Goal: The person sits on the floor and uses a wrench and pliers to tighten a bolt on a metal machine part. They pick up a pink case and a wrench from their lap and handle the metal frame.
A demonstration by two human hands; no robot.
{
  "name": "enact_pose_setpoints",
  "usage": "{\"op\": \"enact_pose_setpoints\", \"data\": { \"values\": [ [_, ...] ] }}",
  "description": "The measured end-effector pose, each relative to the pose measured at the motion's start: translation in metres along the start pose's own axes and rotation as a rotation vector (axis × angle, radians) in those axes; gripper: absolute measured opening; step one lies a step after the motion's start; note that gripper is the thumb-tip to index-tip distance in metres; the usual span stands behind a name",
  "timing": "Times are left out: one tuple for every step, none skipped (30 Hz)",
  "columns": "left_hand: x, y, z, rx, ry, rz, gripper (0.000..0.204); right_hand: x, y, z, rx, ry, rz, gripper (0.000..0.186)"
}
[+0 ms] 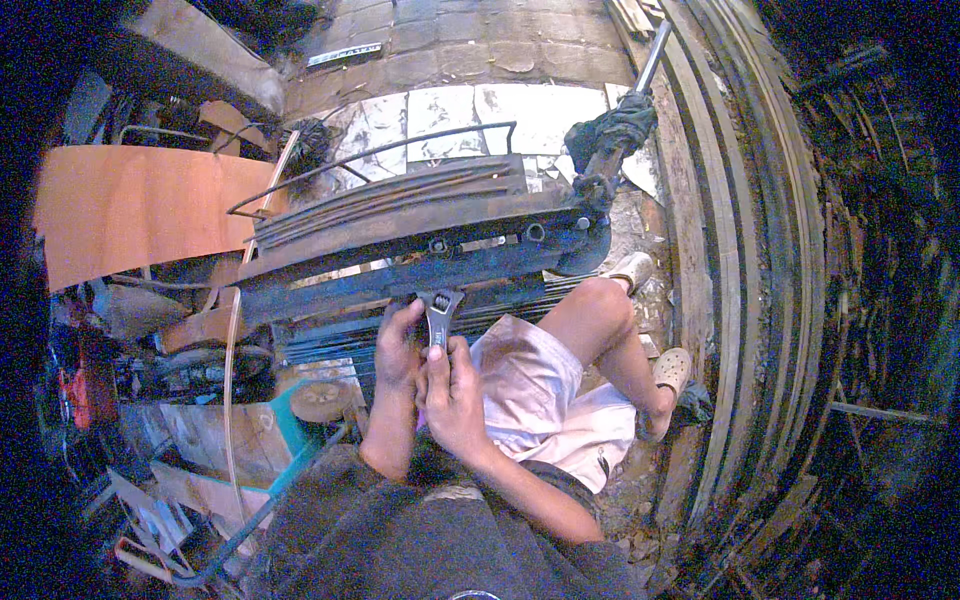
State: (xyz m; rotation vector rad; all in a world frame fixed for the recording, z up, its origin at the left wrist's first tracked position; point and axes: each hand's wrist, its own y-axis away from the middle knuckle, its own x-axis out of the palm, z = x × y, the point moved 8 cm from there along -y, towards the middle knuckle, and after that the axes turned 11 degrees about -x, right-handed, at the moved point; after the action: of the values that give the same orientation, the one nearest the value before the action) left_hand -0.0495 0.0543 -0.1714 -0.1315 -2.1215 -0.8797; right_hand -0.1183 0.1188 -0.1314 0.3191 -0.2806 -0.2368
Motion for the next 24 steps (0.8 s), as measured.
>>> {"op": "enact_pose_setpoints", "data": {
  "values": [
    [-0.006, -0.004, 0.002, -0.044, 0.086, -0.001, 0.026, 0.001, -0.003, 0.000, -0.027, -0.036, -0.005, 0.023],
    [-0.005, -0.005, 0.000, 0.009, 0.070, 0.009, 0.026, -0.002, -0.004, -0.002, -0.016, -0.004, 0.014, 0.023],
    [0.004, -0.004, -0.004, 0.065, 0.050, 0.023, 0.027, -0.010, -0.005, -0.002, -0.010, 0.027, 0.034, 0.022],
    [0.015, -0.001, -0.008, 0.123, 0.028, 0.032, 0.028, -0.020, -0.007, 0.003, -0.001, 0.053, 0.057, 0.022],
    [0.023, 0.001, -0.007, 0.133, 0.080, 0.045, 0.029, -0.036, -0.013, 0.023, -0.128, 0.301, 0.087, 0.022],
    [0.034, 0.003, -0.003, 0.160, 0.103, 0.093, 0.032, -0.051, -0.022, 0.035, -0.169, 0.416, 0.139, 0.023],
    [0.034, 0.004, 0.004, 0.189, 0.118, 0.059, 0.034, -0.065, -0.031, 0.044, -0.210, 0.533, 0.191, 0.024],
    [0.036, 0.002, 0.010, 0.208, 0.131, 0.032, 0.036, -0.086, -0.039, 0.041, -0.190, 0.670, 0.251, 0.026],
    [0.039, 0.000, 0.014, 0.227, 0.146, 0.027, 0.038, -0.084, -0.048, 0.058, -0.181, 0.560, 0.328, 0.026],
    [0.042, 0.000, 0.015, 0.243, 0.135, 0.012, 0.037, -0.086, -0.057, 0.074, -0.245, 0.618, 0.362, 0.028],
    [0.045, 0.001, 0.016, 0.259, 0.123, -0.002, 0.036, -0.093, -0.065, 0.072, -0.172, 0.618, 0.410, 0.029],
    [0.049, 0.001, 0.017, 0.277, 0.113, -0.017, 0.035, -0.095, -0.071, 0.071, -0.099, 0.618, 0.461, 0.030],
    [0.055, 0.002, 0.017, 0.292, 0.137, -0.076, 0.032, -0.096, -0.074, 0.079, -0.068, 0.623, 0.456, 0.030],
    [0.056, 0.001, 0.019, 0.282, 0.145, -0.083, 0.032, -0.095, -0.076, 0.085, -0.094, 0.660, 0.465, 0.030],
    [0.054, 0.000, 0.020, 0.274, 0.150, -0.096, 0.031, -0.095, -0.077, 0.088, -0.118, 0.691, 0.479, 0.029],
    [0.053, -0.002, 0.020, 0.265, 0.156, -0.109, 0.031, -0.093, -0.079, 0.091, -0.142, 0.723, 0.492, 0.028],
    [0.056, -0.002, 0.017, 0.282, 0.145, -0.110, 0.032, -0.088, -0.080, 0.101, -0.253, 0.756, 0.496, 0.026],
    [0.055, -0.003, 0.018, 0.274, 0.157, -0.110, 0.032, -0.087, -0.081, 0.102, -0.269, 0.774, 0.507, 0.026],
    [0.053, -0.004, 0.020, 0.266, 0.168, -0.110, 0.032, -0.087, -0.082, 0.103, -0.285, 0.793, 0.518, 0.025],
    [0.051, -0.004, 0.022, 0.257, 0.179, -0.109, 0.032, -0.086, -0.082, 0.104, -0.302, 0.811, 0.528, 0.025],
    [0.051, -0.002, 0.021, 0.263, 0.153, -0.129, 0.031, -0.090, -0.081, 0.095, -0.233, 0.720, 0.489, 0.024],
    [0.053, -0.001, 0.020, 0.267, 0.125, -0.149, 0.030, -0.093, -0.082, 0.093, -0.215, 0.735, 0.491, 0.024],
    [0.055, 0.000, 0.019, 0.270, 0.096, -0.167, 0.029, -0.095, -0.082, 0.094, -0.196, 0.749, 0.491, 0.024],
    [0.055, 0.002, 0.019, 0.267, 0.092, -0.190, 0.029, -0.096, -0.081, 0.095, -0.175, 0.758, 0.487, 0.024]
  ]
}}
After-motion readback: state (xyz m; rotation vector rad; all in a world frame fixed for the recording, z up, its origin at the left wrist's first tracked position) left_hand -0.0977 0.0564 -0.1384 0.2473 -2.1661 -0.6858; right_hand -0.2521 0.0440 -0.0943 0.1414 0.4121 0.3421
